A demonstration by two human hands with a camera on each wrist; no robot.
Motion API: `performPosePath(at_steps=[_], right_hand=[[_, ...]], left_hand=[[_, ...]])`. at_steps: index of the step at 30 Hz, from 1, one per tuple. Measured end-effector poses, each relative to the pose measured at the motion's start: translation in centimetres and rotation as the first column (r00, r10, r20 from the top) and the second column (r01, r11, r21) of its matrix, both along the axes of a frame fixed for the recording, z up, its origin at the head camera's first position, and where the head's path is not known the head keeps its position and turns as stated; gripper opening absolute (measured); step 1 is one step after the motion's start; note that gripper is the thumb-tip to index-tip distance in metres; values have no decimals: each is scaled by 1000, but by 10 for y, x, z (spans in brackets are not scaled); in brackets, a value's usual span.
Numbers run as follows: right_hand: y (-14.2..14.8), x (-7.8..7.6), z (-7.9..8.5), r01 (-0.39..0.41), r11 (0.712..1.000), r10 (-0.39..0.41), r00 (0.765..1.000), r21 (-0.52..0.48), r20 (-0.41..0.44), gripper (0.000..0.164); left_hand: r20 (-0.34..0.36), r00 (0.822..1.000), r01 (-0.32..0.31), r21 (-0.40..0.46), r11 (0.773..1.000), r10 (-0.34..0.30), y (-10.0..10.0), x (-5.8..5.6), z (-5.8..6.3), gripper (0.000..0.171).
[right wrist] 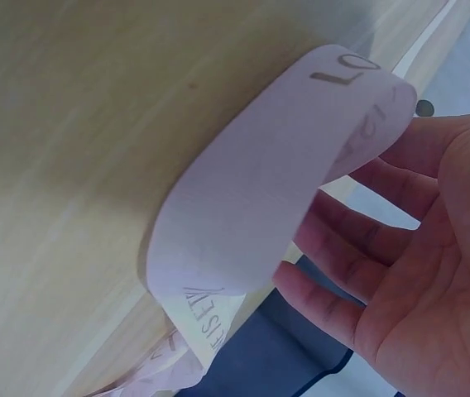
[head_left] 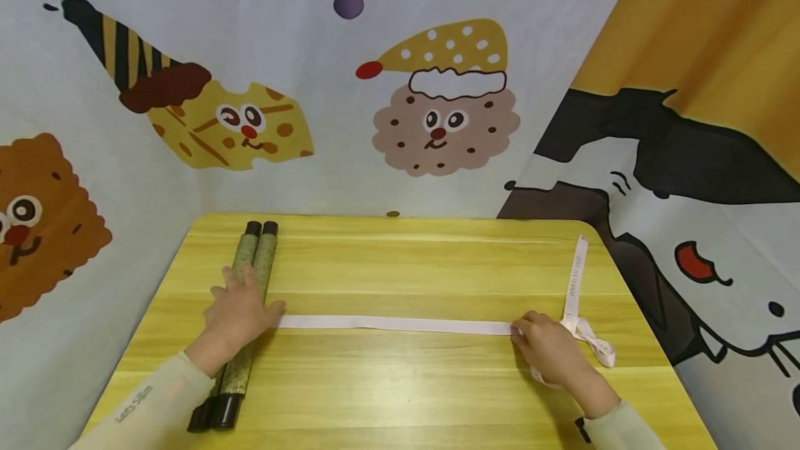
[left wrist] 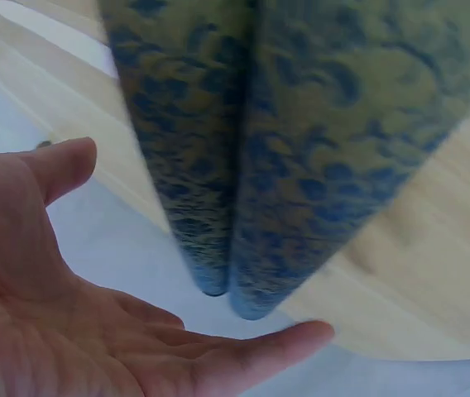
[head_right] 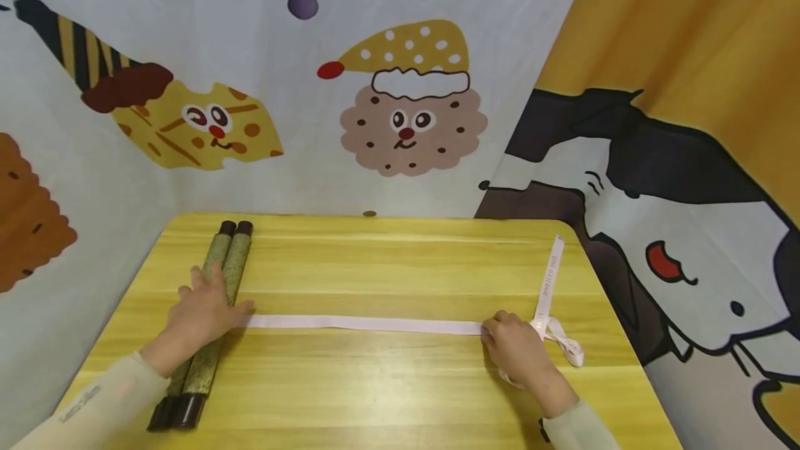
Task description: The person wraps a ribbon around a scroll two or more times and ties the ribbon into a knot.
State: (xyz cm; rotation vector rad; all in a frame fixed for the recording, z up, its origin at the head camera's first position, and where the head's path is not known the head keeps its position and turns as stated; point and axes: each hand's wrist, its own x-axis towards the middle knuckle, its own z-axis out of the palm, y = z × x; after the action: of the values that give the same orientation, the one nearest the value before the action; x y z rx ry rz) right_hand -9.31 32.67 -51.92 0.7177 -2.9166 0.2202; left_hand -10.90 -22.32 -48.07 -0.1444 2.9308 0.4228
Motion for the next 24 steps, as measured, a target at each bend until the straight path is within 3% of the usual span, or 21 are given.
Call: performPosePath(at_steps=[6, 11, 14, 19, 24], right_hand=[[0, 0, 1, -8, 1000, 8, 1000, 1, -22, 11], [1, 0, 0, 4, 1000, -4, 1000, 5, 2, 11], [1, -1, -1, 8, 1000, -8, 1000, 7, 16, 12], [1, -1, 0, 8, 1000, -8, 1000, 10, 26, 11], [0, -1, 0, 6, 1000, -6, 1000, 9, 17, 11]], left_hand=[[51, 997, -63, 46, 997, 60, -9, -10, -6, 120], [101, 993, -76, 70, 995, 69, -18, -14, -10, 121], [130, 989, -86, 90, 992, 74, -24, -14, -11, 104], [158, 982, -123, 108, 987, 106, -30, -17, -13, 53], [163, 980, -137, 112, 984, 118, -34, -21, -13, 44]])
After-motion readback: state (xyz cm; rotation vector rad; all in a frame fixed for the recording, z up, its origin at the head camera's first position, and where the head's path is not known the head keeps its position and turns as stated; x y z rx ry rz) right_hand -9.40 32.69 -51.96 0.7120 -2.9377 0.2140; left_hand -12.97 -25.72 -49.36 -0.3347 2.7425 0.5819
